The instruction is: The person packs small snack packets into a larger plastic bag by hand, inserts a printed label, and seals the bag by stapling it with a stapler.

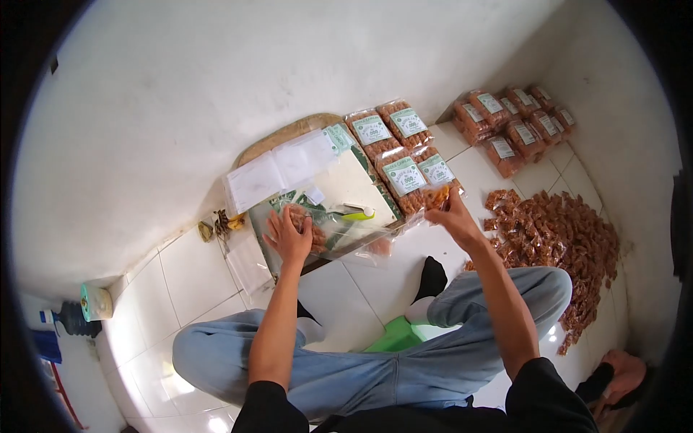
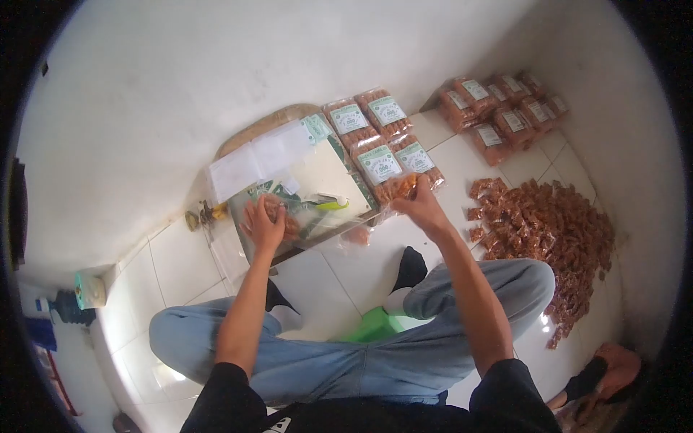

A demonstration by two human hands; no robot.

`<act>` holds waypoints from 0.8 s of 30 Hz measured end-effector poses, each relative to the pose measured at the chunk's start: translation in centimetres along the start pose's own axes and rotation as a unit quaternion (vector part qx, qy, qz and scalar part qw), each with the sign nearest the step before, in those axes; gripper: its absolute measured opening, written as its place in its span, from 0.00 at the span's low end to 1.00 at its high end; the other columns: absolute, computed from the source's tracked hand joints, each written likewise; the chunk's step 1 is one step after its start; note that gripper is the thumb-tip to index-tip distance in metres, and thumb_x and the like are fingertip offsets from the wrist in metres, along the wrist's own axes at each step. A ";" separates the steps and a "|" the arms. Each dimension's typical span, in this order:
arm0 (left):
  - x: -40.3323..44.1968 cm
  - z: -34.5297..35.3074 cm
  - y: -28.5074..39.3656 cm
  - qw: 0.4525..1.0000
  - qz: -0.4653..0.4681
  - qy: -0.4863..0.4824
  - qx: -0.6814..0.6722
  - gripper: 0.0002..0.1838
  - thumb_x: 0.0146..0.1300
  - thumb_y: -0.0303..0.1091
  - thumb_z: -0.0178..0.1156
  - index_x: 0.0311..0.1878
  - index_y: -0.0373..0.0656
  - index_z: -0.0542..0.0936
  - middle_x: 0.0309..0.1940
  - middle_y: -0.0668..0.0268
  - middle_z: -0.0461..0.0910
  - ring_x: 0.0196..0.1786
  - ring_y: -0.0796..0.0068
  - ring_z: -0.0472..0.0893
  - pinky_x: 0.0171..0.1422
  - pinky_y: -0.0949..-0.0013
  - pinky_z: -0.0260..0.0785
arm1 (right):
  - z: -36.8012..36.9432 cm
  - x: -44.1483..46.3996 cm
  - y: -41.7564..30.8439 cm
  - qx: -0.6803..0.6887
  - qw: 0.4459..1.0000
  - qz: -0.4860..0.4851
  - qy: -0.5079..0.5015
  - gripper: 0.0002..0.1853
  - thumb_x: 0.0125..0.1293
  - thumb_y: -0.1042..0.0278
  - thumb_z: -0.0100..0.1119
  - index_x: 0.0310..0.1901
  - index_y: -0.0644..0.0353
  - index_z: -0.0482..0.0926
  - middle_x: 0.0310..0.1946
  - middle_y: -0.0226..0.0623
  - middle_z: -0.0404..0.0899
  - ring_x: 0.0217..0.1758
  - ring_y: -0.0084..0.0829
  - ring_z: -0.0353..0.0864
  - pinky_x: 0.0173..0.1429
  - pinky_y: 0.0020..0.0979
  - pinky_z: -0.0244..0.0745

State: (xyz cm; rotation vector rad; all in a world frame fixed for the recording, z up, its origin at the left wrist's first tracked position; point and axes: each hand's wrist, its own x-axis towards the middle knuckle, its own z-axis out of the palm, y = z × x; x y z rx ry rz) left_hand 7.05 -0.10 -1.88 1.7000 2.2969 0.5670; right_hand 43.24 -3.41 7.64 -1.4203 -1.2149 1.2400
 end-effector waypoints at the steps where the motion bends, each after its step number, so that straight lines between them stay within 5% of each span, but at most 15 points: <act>1: -0.1 -0.3 0.1 1.000 0.000 -0.002 0.000 0.39 0.64 0.59 0.58 0.74 0.56 0.59 0.77 0.51 0.47 0.80 0.48 0.42 0.77 0.34 0.29 | 0.6 -0.5 -0.5 -0.053 0.997 -0.047 0.003 0.32 0.53 0.74 0.67 0.58 0.68 0.62 0.47 0.41 0.70 0.49 0.37 0.75 0.55 0.32 0.73; 5: -0.1 -0.4 1.9 0.995 0.050 0.080 -0.036 0.40 0.63 0.59 0.59 0.72 0.44 0.63 0.75 0.46 0.53 0.79 0.45 0.45 0.78 0.38 0.33 | 2.2 -3.3 -3.2 -0.262 0.944 -0.185 0.080 0.31 0.52 0.73 0.69 0.58 0.68 0.67 0.47 0.45 0.66 0.49 0.39 0.75 0.55 0.32 0.74; 8: -3.1 -3.0 9.1 0.951 0.122 -0.012 -0.284 0.43 0.62 0.62 0.60 0.71 0.40 0.64 0.68 0.43 0.65 0.73 0.47 0.60 0.75 0.49 0.52 | 3.8 -4.9 -5.6 -0.251 0.945 -0.193 0.079 0.30 0.52 0.74 0.69 0.58 0.66 0.70 0.47 0.44 0.68 0.48 0.39 0.76 0.55 0.32 0.75; 9: -4.5 -4.0 11.6 0.910 0.117 -0.087 -0.389 0.44 0.62 0.62 0.62 0.72 0.40 0.63 0.66 0.44 0.68 0.70 0.50 0.66 0.72 0.53 0.59 | 4.3 -5.4 -6.5 -0.221 0.960 -0.155 0.073 0.29 0.51 0.74 0.70 0.57 0.63 0.73 0.51 0.42 0.69 0.55 0.38 0.74 0.60 0.34 0.71; 11: -7.1 -4.6 15.1 0.740 0.057 -0.255 -0.620 0.40 0.66 0.50 0.64 0.73 0.42 0.60 0.63 0.53 0.72 0.58 0.69 0.77 0.63 0.66 0.70 | 5.4 -5.7 -6.7 -0.220 0.949 -0.209 0.089 0.29 0.52 0.74 0.70 0.58 0.63 0.73 0.48 0.42 0.70 0.50 0.38 0.76 0.55 0.32 0.74; 13: -9.7 -6.2 17.3 0.667 -0.022 -0.321 -0.672 0.38 0.67 0.49 0.63 0.73 0.44 0.60 0.58 0.56 0.75 0.56 0.72 0.78 0.60 0.68 0.72 | 5.9 -6.2 -6.6 -0.219 0.934 -0.261 0.105 0.29 0.52 0.75 0.71 0.58 0.64 0.73 0.45 0.42 0.71 0.45 0.37 0.78 0.49 0.31 0.77; 16: -12.0 -6.2 18.2 0.608 -0.078 -0.283 -0.738 0.38 0.67 0.50 0.63 0.73 0.44 0.61 0.54 0.60 0.77 0.55 0.73 0.78 0.57 0.68 0.75 | 6.2 -7.4 -6.1 -0.164 0.963 -0.190 0.100 0.29 0.50 0.74 0.74 0.55 0.61 0.73 0.48 0.44 0.77 0.52 0.40 0.79 0.54 0.34 0.76; 20: -14.9 -4.0 18.0 0.597 -0.083 -0.230 -0.764 0.31 0.65 0.41 0.67 0.66 0.40 0.68 0.49 0.62 0.79 0.49 0.77 0.80 0.50 0.72 0.77 | 5.5 -9.3 -4.4 -0.242 0.941 -0.222 0.078 0.31 0.49 0.74 0.74 0.57 0.62 0.72 0.51 0.46 0.78 0.56 0.43 0.77 0.57 0.37 0.74; 24: -17.6 -3.4 17.8 0.599 -0.188 -0.210 -0.750 0.24 0.63 0.38 0.69 0.57 0.37 0.73 0.44 0.63 0.81 0.46 0.78 0.80 0.47 0.76 0.75 | 5.4 -12.2 -1.7 -0.282 0.925 -0.241 0.078 0.31 0.50 0.72 0.73 0.58 0.61 0.73 0.48 0.45 0.78 0.56 0.46 0.75 0.57 0.40 0.74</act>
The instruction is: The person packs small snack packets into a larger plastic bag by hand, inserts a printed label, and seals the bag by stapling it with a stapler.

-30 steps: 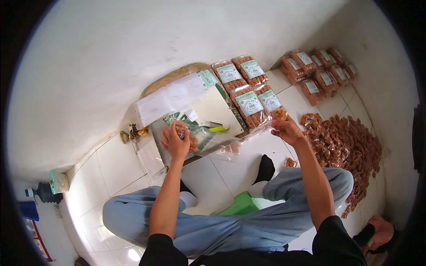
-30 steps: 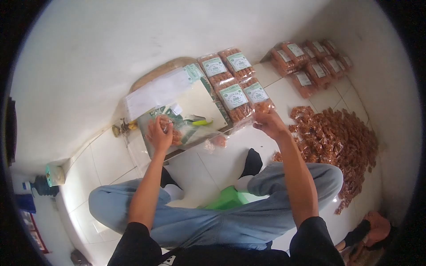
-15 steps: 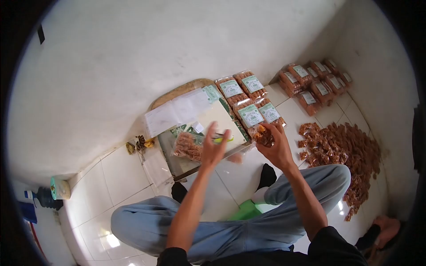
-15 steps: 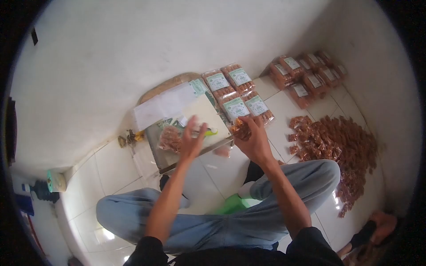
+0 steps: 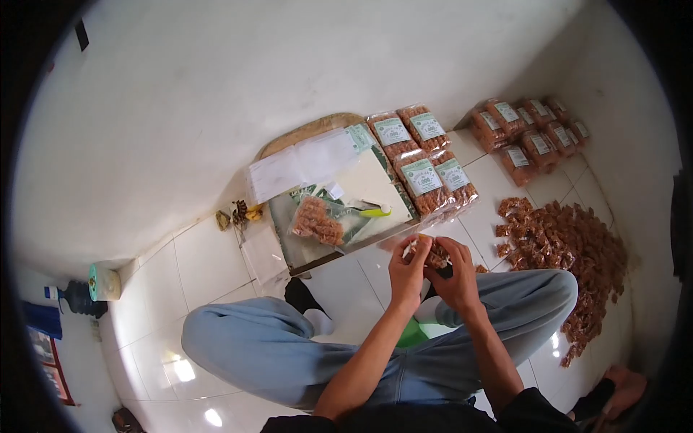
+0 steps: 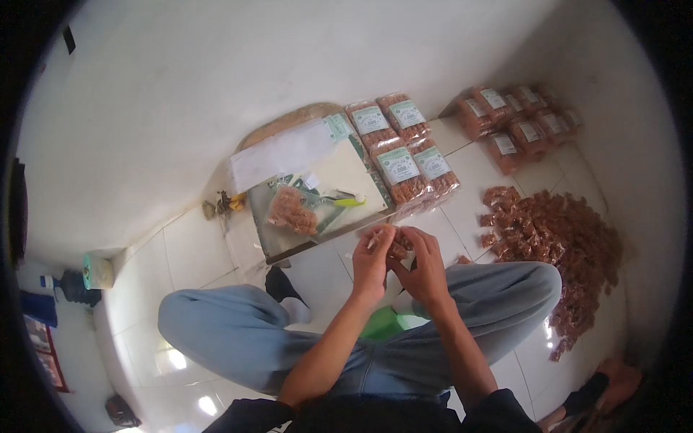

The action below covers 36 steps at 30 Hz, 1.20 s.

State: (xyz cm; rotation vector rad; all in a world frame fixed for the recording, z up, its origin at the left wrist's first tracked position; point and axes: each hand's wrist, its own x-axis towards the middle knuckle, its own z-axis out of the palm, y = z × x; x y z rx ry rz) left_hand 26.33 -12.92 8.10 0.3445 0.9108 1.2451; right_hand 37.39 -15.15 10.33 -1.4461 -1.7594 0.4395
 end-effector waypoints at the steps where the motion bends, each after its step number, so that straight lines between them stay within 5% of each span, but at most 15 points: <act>1: -0.6 -0.1 -0.8 1.000 -0.017 0.012 -0.005 0.23 0.63 0.38 0.69 0.56 0.37 0.73 0.44 0.63 0.81 0.46 0.79 0.80 0.48 0.76 0.74 | 0.2 -1.1 0.3 -0.006 1.000 0.011 0.013 0.31 0.50 0.72 0.73 0.58 0.60 0.73 0.48 0.44 0.78 0.56 0.46 0.75 0.57 0.41 0.74; 7: -2.4 -1.0 -4.7 0.995 -0.093 0.048 -0.002 0.25 0.63 0.45 0.68 0.55 0.37 0.73 0.47 0.62 0.79 0.48 0.76 0.80 0.53 0.74 0.75 | -0.5 -4.7 1.4 -0.051 0.998 0.046 -0.002 0.29 0.49 0.70 0.73 0.54 0.61 0.75 0.48 0.46 0.77 0.52 0.45 0.76 0.55 0.41 0.74; 12: -3.2 -2.4 -3.2 0.975 -0.202 0.042 0.080 0.28 0.62 0.54 0.67 0.53 0.42 0.73 0.50 0.59 0.78 0.48 0.70 0.81 0.51 0.69 0.75 | -0.1 -5.2 3.9 -0.001 0.982 0.189 -0.004 0.24 0.50 0.69 0.69 0.51 0.62 0.76 0.46 0.47 0.78 0.50 0.47 0.76 0.54 0.41 0.73; 13: -3.0 -3.7 -3.3 0.951 -0.128 0.055 0.277 0.27 0.61 0.54 0.67 0.52 0.43 0.72 0.47 0.61 0.78 0.45 0.71 0.81 0.46 0.69 0.75 | -0.1 -4.8 4.5 0.004 0.978 0.209 -0.013 0.25 0.51 0.67 0.69 0.51 0.64 0.76 0.43 0.48 0.80 0.48 0.48 0.79 0.53 0.41 0.74; 16: -2.3 -6.2 -3.3 0.718 0.203 0.104 0.657 0.27 0.55 0.49 0.72 0.48 0.43 0.72 0.39 0.63 0.74 0.41 0.67 0.78 0.40 0.62 0.71 | 0.7 -2.9 5.7 0.039 0.956 0.286 -0.053 0.26 0.51 0.65 0.70 0.51 0.66 0.75 0.40 0.50 0.82 0.45 0.47 0.82 0.50 0.40 0.76; 17: -1.4 -6.6 -3.1 0.695 0.217 0.106 0.678 0.27 0.51 0.43 0.74 0.49 0.44 0.72 0.42 0.60 0.72 0.48 0.57 0.75 0.48 0.57 0.68 | 1.7 -2.8 7.2 0.063 0.961 0.264 -0.046 0.28 0.50 0.61 0.72 0.50 0.67 0.75 0.38 0.50 0.83 0.42 0.47 0.84 0.47 0.40 0.77; 18: -0.9 -6.4 -2.9 0.693 0.217 0.103 0.680 0.27 0.51 0.43 0.74 0.49 0.44 0.72 0.42 0.60 0.72 0.48 0.57 0.75 0.48 0.57 0.68 | 2.0 -2.2 7.4 0.065 0.961 0.266 -0.044 0.28 0.50 0.61 0.72 0.50 0.67 0.75 0.38 0.50 0.83 0.42 0.47 0.84 0.47 0.40 0.77; 20: 0.1 -5.9 -2.6 0.601 0.253 0.132 0.747 0.28 0.48 0.42 0.76 0.49 0.45 0.72 0.46 0.59 0.70 0.53 0.56 0.71 0.54 0.57 0.63 | 3.1 -0.6 7.2 0.061 0.946 0.304 -0.094 0.30 0.47 0.57 0.74 0.48 0.67 0.75 0.38 0.50 0.83 0.42 0.46 0.84 0.48 0.39 0.78; 25: 2.3 -6.0 -3.3 0.607 0.261 0.156 0.734 0.29 0.45 0.37 0.75 0.48 0.47 0.71 0.48 0.59 0.67 0.56 0.54 0.69 0.57 0.54 0.60 | 5.6 1.4 8.8 0.052 0.943 0.290 -0.154 0.35 0.42 0.52 0.77 0.49 0.67 0.76 0.39 0.48 0.84 0.43 0.43 0.85 0.49 0.37 0.78; 34: 2.8 -7.0 -3.7 0.624 0.328 0.155 0.692 0.10 0.59 0.36 0.66 0.39 0.47 0.76 0.40 0.61 0.72 0.49 0.55 0.73 0.52 0.54 0.63 | 6.2 3.0 7.4 0.111 0.925 0.328 -0.156 0.31 0.47 0.52 0.76 0.48 0.66 0.78 0.37 0.38 0.84 0.38 0.30 0.83 0.44 0.33 0.78; 36: 2.7 -7.4 -3.9 0.630 0.358 0.140 0.674 0.09 0.61 0.35 0.64 0.40 0.47 0.75 0.39 0.61 0.71 0.46 0.56 0.73 0.50 0.56 0.63 | 7.4 3.4 8.4 0.308 0.823 0.442 -0.180 0.25 0.54 0.55 0.72 0.48 0.64 0.80 0.39 0.34 0.83 0.40 0.27 0.82 0.45 0.31 0.77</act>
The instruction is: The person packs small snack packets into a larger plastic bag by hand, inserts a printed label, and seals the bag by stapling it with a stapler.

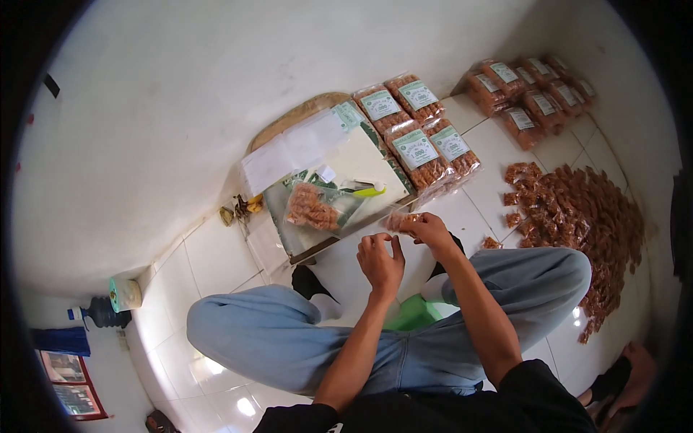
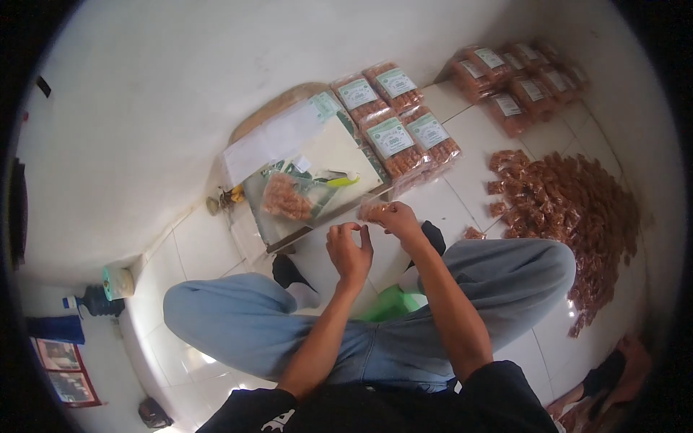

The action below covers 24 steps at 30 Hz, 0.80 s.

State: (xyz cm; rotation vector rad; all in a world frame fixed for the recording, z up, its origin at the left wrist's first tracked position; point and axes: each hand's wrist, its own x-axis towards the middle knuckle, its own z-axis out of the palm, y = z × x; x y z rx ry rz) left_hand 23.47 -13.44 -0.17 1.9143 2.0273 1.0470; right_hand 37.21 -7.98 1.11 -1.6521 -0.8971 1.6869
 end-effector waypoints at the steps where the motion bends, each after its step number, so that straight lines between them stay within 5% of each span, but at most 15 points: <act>1: -0.1 0.1 -0.1 1.000 -0.002 0.000 0.002 0.09 0.61 0.35 0.64 0.40 0.47 0.75 0.39 0.61 0.71 0.46 0.56 0.73 0.50 0.56 0.63 | 0.2 0.4 0.4 -0.001 1.000 0.001 -0.002 0.25 0.54 0.55 0.72 0.48 0.64 0.80 0.39 0.34 0.83 0.40 0.27 0.82 0.45 0.31 0.77; 3: -0.2 0.2 -0.1 0.999 0.000 0.021 -0.027 0.08 0.61 0.34 0.65 0.38 0.46 0.75 0.36 0.62 0.73 0.44 0.56 0.74 0.48 0.56 0.64 | 0.6 1.1 1.0 0.235 0.967 0.043 -0.088 0.19 0.62 0.61 0.65 0.51 0.63 0.79 0.45 0.34 0.82 0.47 0.26 0.80 0.48 0.30 0.76; 12: -0.1 -0.3 -0.1 0.998 0.006 0.035 -0.061 0.07 0.62 0.33 0.64 0.37 0.45 0.75 0.33 0.62 0.72 0.41 0.58 0.72 0.46 0.56 0.64 | 4.7 4.4 1.1 0.365 0.873 0.067 -0.316 0.24 0.74 0.58 0.53 0.66 0.60 0.68 0.62 0.37 0.73 0.61 0.33 0.75 0.65 0.31 0.74; 15: -0.2 -0.5 0.0 0.997 -0.006 0.033 -0.076 0.07 0.62 0.32 0.64 0.37 0.44 0.76 0.33 0.62 0.72 0.40 0.58 0.72 0.46 0.56 0.64 | 6.4 5.9 1.3 0.402 0.860 0.100 -0.297 0.25 0.73 0.53 0.54 0.66 0.54 0.69 0.61 0.36 0.75 0.61 0.34 0.77 0.51 0.30 0.82; 18: -0.2 -0.2 -0.4 0.993 0.020 0.056 -0.098 0.06 0.61 0.31 0.64 0.38 0.43 0.76 0.32 0.61 0.72 0.40 0.59 0.72 0.46 0.57 0.64 | 7.2 7.1 1.3 0.363 0.864 0.053 -0.346 0.28 0.74 0.53 0.52 0.71 0.50 0.62 0.66 0.30 0.70 0.67 0.32 0.72 0.54 0.26 0.81; 19: -0.1 -0.2 -0.5 0.993 0.020 0.059 -0.097 0.06 0.61 0.31 0.64 0.38 0.43 0.76 0.32 0.61 0.72 0.40 0.59 0.72 0.46 0.57 0.64 | 7.4 7.5 1.4 0.375 0.854 0.075 -0.352 0.30 0.74 0.53 0.51 0.73 0.49 0.59 0.69 0.28 0.67 0.68 0.27 0.69 0.52 0.16 0.79; 24: 0.3 -0.4 -0.6 0.992 0.009 0.053 -0.111 0.07 0.60 0.31 0.65 0.38 0.43 0.76 0.32 0.63 0.74 0.39 0.60 0.73 0.47 0.57 0.65 | 8.6 8.8 1.9 0.365 0.869 0.025 -0.333 0.29 0.75 0.54 0.49 0.74 0.50 0.57 0.71 0.28 0.64 0.67 0.25 0.69 0.51 0.10 0.79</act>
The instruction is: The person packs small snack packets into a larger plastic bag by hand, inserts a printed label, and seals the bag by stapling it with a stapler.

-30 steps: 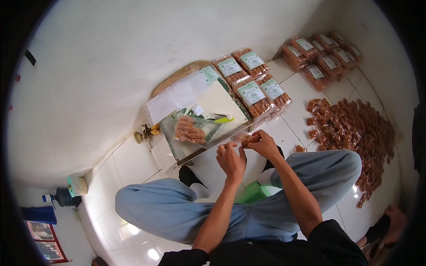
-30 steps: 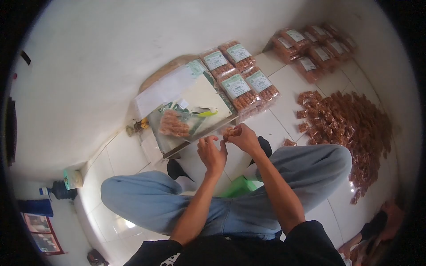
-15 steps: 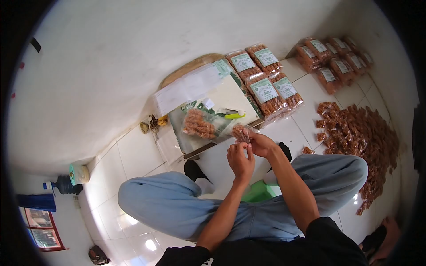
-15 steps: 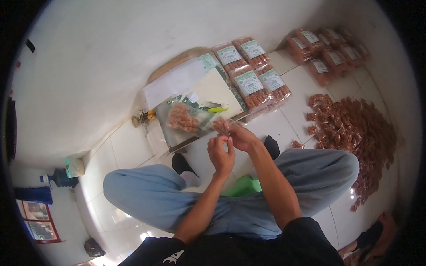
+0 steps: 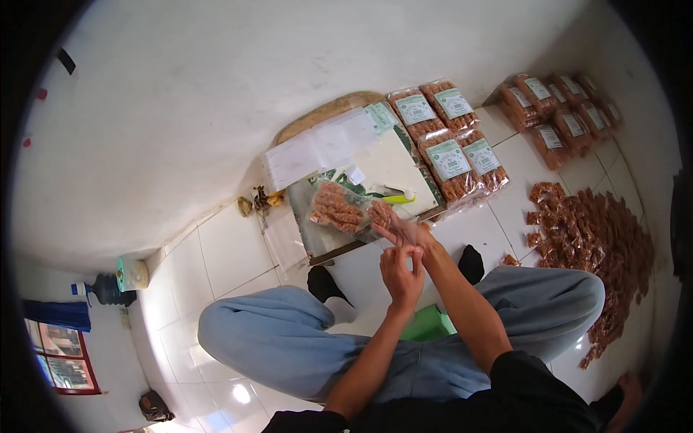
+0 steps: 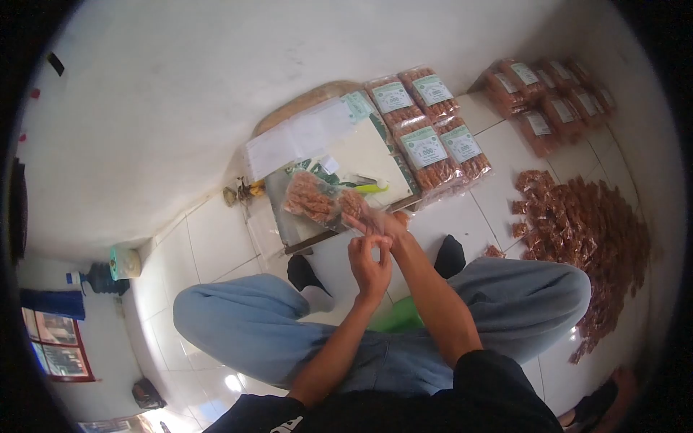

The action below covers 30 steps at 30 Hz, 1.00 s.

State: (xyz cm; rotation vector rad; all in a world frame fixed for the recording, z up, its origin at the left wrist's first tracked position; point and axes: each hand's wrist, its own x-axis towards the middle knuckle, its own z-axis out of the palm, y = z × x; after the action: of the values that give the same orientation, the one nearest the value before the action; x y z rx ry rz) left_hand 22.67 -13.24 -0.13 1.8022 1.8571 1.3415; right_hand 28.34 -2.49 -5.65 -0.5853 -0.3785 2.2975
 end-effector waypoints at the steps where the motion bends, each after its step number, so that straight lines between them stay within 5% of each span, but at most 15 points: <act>1: 0.1 -0.1 0.1 1.000 -0.001 0.000 0.001 0.07 0.60 0.31 0.65 0.38 0.43 0.76 0.32 0.63 0.74 0.39 0.60 0.73 0.47 0.57 0.65 | 0.3 0.1 0.0 0.000 1.000 -0.013 0.016 0.29 0.76 0.56 0.49 0.74 0.51 0.57 0.71 0.30 0.64 0.66 0.26 0.70 0.51 0.10 0.79; 7: 0.3 0.3 -0.3 1.000 0.006 0.004 0.013 0.07 0.59 0.30 0.66 0.38 0.44 0.77 0.32 0.64 0.75 0.40 0.61 0.73 0.47 0.58 0.65 | -1.5 1.0 0.3 0.109 0.994 0.000 -0.009 0.29 0.74 0.63 0.52 0.73 0.57 0.57 0.69 0.44 0.64 0.62 0.27 0.76 0.59 0.18 0.80; 14: 1.4 -0.9 -0.3 0.999 0.020 -0.001 0.029 0.08 0.57 0.30 0.67 0.38 0.46 0.77 0.33 0.64 0.74 0.40 0.60 0.74 0.48 0.57 0.65 | 0.0 1.7 0.1 0.197 0.980 0.017 -0.027 0.27 0.75 0.62 0.51 0.71 0.59 0.58 0.69 0.46 0.64 0.61 0.27 0.77 0.53 0.19 0.84; 20: 2.4 -1.2 -0.3 0.997 0.007 -0.032 0.072 0.08 0.56 0.31 0.67 0.38 0.48 0.78 0.34 0.64 0.74 0.42 0.58 0.75 0.49 0.56 0.65 | 3.1 1.4 -0.6 0.017 0.997 -0.071 0.021 0.22 0.76 0.62 0.49 0.67 0.60 0.64 0.63 0.38 0.69 0.60 0.25 0.78 0.44 0.16 0.82; 22: 2.4 -1.0 -0.6 0.995 -0.011 -0.041 0.088 0.08 0.55 0.32 0.67 0.38 0.48 0.78 0.35 0.64 0.74 0.43 0.57 0.75 0.49 0.56 0.65 | 1.8 2.4 0.0 0.055 0.982 -0.037 0.178 0.19 0.76 0.62 0.51 0.62 0.63 0.69 0.57 0.34 0.74 0.55 0.23 0.79 0.38 0.16 0.79; 23: 2.3 -0.9 -0.7 0.995 -0.015 -0.032 0.091 0.08 0.56 0.33 0.67 0.38 0.48 0.79 0.36 0.64 0.74 0.43 0.57 0.76 0.49 0.56 0.66 | 0.9 2.5 0.0 0.055 0.982 -0.036 0.178 0.19 0.76 0.62 0.51 0.62 0.63 0.69 0.57 0.34 0.74 0.55 0.23 0.79 0.38 0.16 0.79; 25: 2.6 -1.0 -0.5 0.995 -0.020 -0.022 0.093 0.08 0.57 0.33 0.66 0.39 0.48 0.79 0.36 0.64 0.75 0.44 0.57 0.76 0.49 0.56 0.66 | -0.7 2.6 -0.3 -0.328 0.929 -0.008 0.171 0.20 0.78 0.58 0.45 0.58 0.68 0.68 0.50 0.40 0.75 0.51 0.29 0.80 0.51 0.25 0.77; 26: 2.8 -1.2 -0.4 0.997 -0.005 -0.016 0.081 0.08 0.57 0.34 0.66 0.39 0.47 0.79 0.37 0.63 0.75 0.44 0.57 0.76 0.49 0.55 0.66 | -1.2 2.9 0.2 -0.329 0.929 -0.007 0.170 0.20 0.78 0.58 0.45 0.58 0.68 0.68 0.50 0.40 0.75 0.51 0.29 0.80 0.51 0.25 0.77; 28: 3.9 -1.4 -1.4 0.997 0.010 -0.008 0.070 0.08 0.58 0.34 0.65 0.39 0.47 0.79 0.38 0.63 0.76 0.45 0.57 0.76 0.49 0.55 0.66 | -1.2 2.8 0.8 -0.077 0.987 -0.095 0.105 0.20 0.77 0.56 0.44 0.57 0.67 0.70 0.47 0.38 0.76 0.46 0.28 0.79 0.48 0.27 0.77; 30: 6.3 -1.7 -4.8 0.999 -0.017 0.038 -0.003 0.10 0.60 0.38 0.64 0.42 0.48 0.78 0.44 0.62 0.77 0.49 0.58 0.76 0.52 0.54 0.65 | 1.2 1.6 -0.1 -0.056 0.992 -0.086 0.080 0.18 0.76 0.58 0.47 0.55 0.65 0.71 0.46 0.37 0.76 0.44 0.27 0.78 0.45 0.27 0.75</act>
State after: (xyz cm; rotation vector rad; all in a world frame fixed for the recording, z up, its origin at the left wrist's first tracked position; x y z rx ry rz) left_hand 16.84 -7.57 -0.01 1.7305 1.9099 1.4201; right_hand 26.76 -1.35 -5.08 -0.7566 -0.4637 2.0594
